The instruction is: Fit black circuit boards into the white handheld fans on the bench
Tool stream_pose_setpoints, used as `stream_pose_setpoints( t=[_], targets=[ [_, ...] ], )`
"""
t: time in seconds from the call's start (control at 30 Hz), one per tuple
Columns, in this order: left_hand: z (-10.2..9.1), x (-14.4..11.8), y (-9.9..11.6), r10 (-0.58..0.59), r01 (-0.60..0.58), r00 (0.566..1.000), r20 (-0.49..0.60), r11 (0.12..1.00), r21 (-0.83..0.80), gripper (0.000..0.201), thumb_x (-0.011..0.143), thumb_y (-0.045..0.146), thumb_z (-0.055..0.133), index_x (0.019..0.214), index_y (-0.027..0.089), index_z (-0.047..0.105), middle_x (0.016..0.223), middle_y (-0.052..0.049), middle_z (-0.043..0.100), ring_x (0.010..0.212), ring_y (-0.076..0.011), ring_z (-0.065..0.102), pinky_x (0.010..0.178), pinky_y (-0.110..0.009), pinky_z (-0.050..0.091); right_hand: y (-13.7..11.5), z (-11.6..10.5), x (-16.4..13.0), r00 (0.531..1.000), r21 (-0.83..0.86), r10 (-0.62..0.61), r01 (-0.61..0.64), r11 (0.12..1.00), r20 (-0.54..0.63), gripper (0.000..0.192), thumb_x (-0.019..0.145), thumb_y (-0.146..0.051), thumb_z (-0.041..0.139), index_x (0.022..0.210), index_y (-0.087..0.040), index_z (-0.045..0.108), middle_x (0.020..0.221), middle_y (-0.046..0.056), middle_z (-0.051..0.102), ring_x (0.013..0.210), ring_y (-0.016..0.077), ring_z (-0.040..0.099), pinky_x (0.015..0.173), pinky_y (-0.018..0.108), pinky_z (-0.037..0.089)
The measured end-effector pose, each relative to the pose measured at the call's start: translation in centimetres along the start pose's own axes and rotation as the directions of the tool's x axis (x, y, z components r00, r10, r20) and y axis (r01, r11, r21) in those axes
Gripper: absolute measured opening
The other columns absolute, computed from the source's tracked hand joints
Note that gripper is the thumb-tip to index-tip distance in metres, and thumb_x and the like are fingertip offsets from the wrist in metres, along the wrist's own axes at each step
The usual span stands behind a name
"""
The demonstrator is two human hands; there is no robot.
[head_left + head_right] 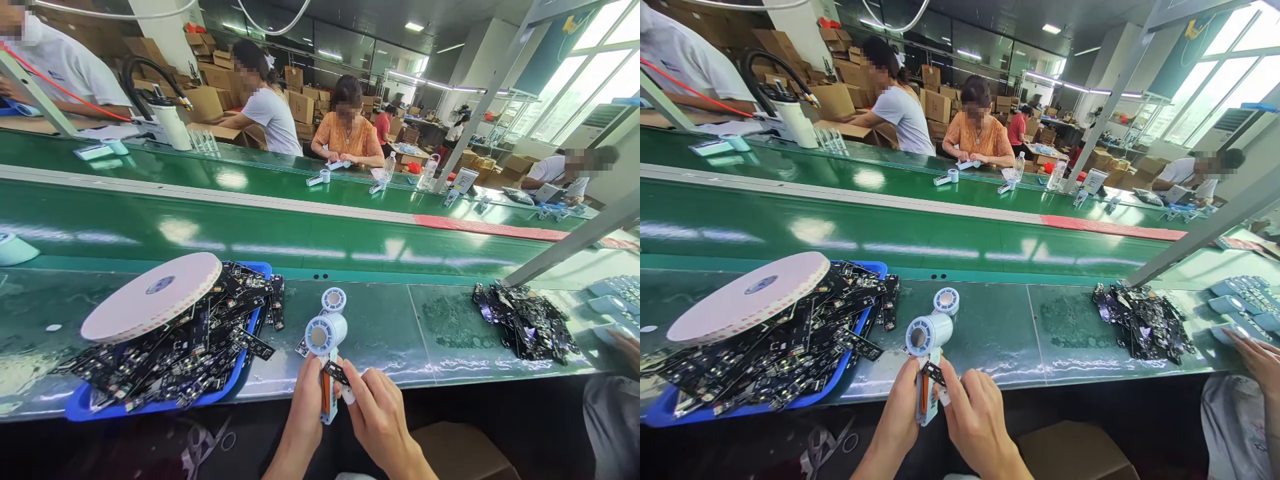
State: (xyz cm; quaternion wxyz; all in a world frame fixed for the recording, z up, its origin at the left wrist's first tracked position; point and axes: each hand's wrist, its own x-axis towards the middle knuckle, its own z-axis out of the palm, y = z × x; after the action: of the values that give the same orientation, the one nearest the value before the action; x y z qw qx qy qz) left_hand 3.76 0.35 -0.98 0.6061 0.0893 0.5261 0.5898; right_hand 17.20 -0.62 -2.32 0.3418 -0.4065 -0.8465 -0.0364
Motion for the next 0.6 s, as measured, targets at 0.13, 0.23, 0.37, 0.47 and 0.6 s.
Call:
stream_pose_setpoints(
  t=[0.13, 0.23, 0.37, 0.47, 0.6],
  targets=[
    [-0.4, 0.2, -0.1, 0.007, -0.009, 0.996, 0.094, 1.0, 0.015, 0.046, 0.072, 0.048, 0.068, 0.107, 0.019, 0.062, 0.079, 0.003, 0.066, 0.064, -0.0143, 0.063, 0.057, -0.026, 0.052, 0.2, 0.1, 0.2, 0.998, 0.013, 0.047, -0.046, 0.999, -0.03, 0.044, 0.103, -0.019, 0.042, 0.147, -0.02, 0.048, 0.072, 0.002, 0.057, 0.059, 0.0156, 0.054, 0.054, 0.025, 0.044],
    [-0.9, 0.4, -0.9, 0.064, -0.066, 0.988, 0.137, 0.998, 0.012, 0.059, 0.079, 0.058, 0.063, 0.125, 0.021, 0.056, 0.116, -0.008, 0.07, 0.106, -0.0262, 0.067, 0.083, -0.034, 0.056, 0.1, 0.3, 0.5, 0.991, 0.032, 0.133, -0.133, 0.991, 0.01, 0.043, 0.105, -0.022, 0.037, 0.145, -0.019, 0.05, 0.073, 0.003, 0.06, 0.058, 0.0152, 0.058, 0.053, 0.024, 0.045],
    [-0.9, 0.5, -2.4, 0.17, -0.172, 0.985, 0.029, 0.957, 0.233, 0.065, 0.087, 0.055, 0.057, 0.142, 0.024, 0.043, 0.159, -0.01, 0.039, 0.15, -0.028, 0.029, 0.12, -0.038, 0.03, -0.6, 1.4, 0.8, 0.967, 0.029, 0.219, -0.225, 0.974, 0.131, 0.046, 0.104, -0.022, 0.033, 0.146, -0.016, 0.048, 0.077, 0.006, 0.068, 0.06, 0.0176, 0.065, 0.053, 0.024, 0.048],
    [-0.6, 0.5, -3.1, 0.197, -0.19, 0.98, 0.013, 0.927, 0.322, 0.068, 0.09, 0.05, 0.053, 0.148, 0.021, 0.034, 0.165, -0.011, 0.026, 0.154, -0.0273, 0.018, 0.125, -0.041, 0.016, -1.1, 2.4, 0.6, 0.948, -0.054, 0.248, -0.242, 0.969, 0.201, 0.052, 0.1, -0.016, 0.035, 0.151, -0.017, 0.041, 0.075, 0.006, 0.07, 0.056, 0.0188, 0.066, 0.051, 0.024, 0.047],
    [-0.4, 0.7, -3.0, 0.223, -0.217, 0.975, 0.021, 0.914, 0.344, 0.064, 0.088, 0.049, 0.057, 0.143, 0.021, 0.041, 0.161, -0.013, 0.036, 0.152, -0.0304, 0.025, 0.123, -0.044, 0.024, -1.5, 2.4, 0.1, 0.925, -0.144, 0.22, -0.183, 0.972, 0.311, 0.072, 0.088, -0.007, 0.043, 0.158, -0.016, 0.026, 0.078, 0.006, 0.071, 0.056, 0.0213, 0.067, 0.051, 0.027, 0.05]
  ],
)
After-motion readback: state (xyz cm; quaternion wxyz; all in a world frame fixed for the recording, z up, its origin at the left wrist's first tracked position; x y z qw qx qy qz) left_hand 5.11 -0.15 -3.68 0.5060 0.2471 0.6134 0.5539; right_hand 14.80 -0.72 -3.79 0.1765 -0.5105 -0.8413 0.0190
